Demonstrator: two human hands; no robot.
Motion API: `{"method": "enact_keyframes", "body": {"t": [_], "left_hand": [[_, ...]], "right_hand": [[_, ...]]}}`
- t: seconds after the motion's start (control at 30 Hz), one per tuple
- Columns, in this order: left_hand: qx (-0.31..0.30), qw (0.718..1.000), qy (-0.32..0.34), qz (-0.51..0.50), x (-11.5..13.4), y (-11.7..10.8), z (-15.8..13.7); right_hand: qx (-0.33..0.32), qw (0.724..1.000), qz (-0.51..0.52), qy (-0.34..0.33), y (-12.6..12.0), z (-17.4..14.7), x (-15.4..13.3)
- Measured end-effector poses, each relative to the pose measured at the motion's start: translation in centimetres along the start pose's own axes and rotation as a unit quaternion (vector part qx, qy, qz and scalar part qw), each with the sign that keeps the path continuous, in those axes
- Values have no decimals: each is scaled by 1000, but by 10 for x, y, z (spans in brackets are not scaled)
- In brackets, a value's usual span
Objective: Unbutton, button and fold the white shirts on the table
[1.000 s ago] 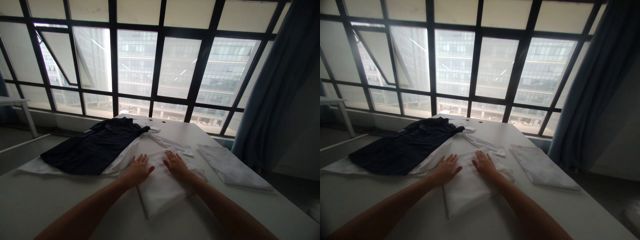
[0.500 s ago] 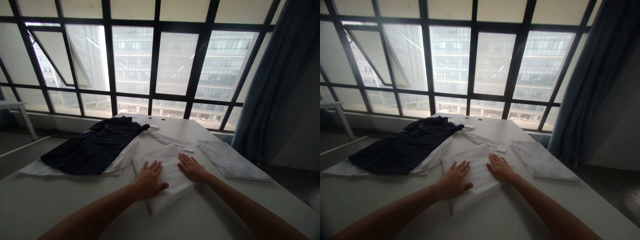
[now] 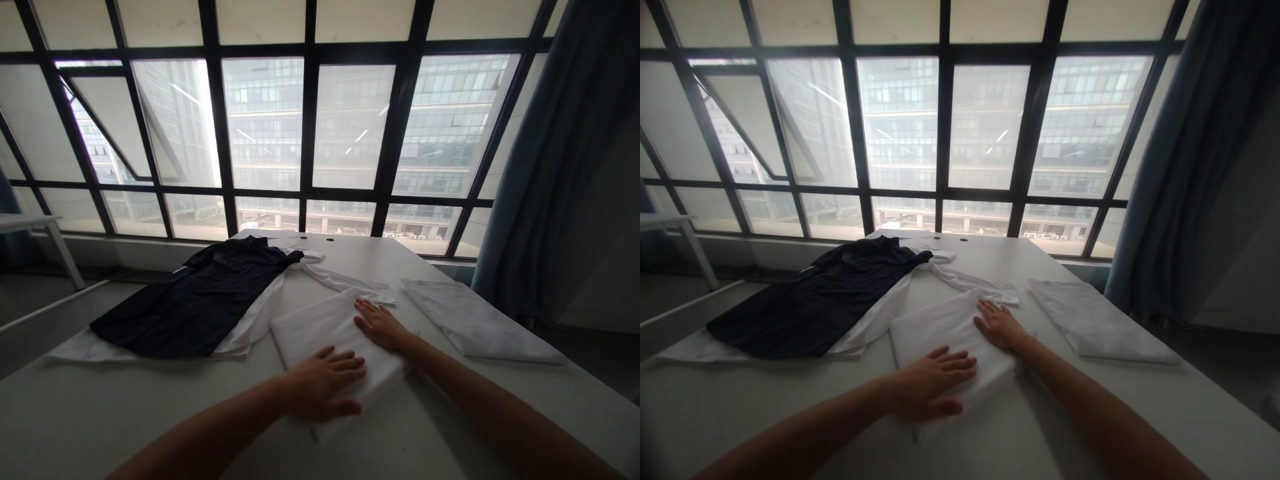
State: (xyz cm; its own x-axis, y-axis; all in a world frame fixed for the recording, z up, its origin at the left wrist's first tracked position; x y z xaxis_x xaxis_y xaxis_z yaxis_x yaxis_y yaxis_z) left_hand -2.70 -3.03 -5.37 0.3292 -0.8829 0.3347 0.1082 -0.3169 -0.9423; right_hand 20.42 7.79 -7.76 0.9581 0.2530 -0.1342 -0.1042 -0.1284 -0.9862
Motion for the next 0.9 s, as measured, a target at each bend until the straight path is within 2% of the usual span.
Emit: {"method": "enact_keyframes", "body": {"t": [0.07, 0.17, 0.23, 0.33, 0.43, 0.57, 0.63, 0.7, 0.77, 0.83, 0.9], "left_hand": [[31, 997, -76, 15, -23, -10, -3], [70, 967, -241, 47, -65, -23, -14], [61, 958, -277, 51, -84, -25, -21], [58, 959, -271, 60, -92, -25, -24], [65, 953, -284, 88, -87, -27, -21], [55, 945, -294, 130, -69, -32, -19], [38, 943, -299, 141, -56, -34, -21], [17, 942, -305, 139, -40, -35, -23], [-6, 940, -313, 133, -23, -35, -24], [-26, 935, -329, 131, -7, -35, -23], [-32, 931, -337, 134, 3, -34, -19]], "right_hand": [[29, 999, -24, 20, -2, -3, -4], [57, 997, -37, 48, 0, -16, -23], [37, 998, -16, 42, 7, -29, -38], [15, 1000, 16, 1, 16, -45, -55], [28, 999, 22, -39, 14, -47, -53], [51, 994, -10, -100, -1, -35, -30], [92, 993, -52, -56, -9, -30, -14], [141, 985, -91, 29, -15, -28, -1], [162, 976, -108, 98, -16, -30, 6], [129, 976, -87, 153, -10, -33, 6], [65, 978, -40, 192, -1, -36, 2]]}}
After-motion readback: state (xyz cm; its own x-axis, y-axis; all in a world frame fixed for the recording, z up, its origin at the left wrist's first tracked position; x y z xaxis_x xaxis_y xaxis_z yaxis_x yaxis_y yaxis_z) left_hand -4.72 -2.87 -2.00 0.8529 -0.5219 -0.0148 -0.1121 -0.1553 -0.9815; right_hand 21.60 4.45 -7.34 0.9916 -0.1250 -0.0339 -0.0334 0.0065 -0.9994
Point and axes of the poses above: each hand's wrist, its own z-axis towards the middle knuckle, its own y-axis out of the palm, x = y × z, the point moved 3 cm from there along z, towards the middle knuckle, and after that the axes turned 7 degrees about -x, right-handed, at the moved point
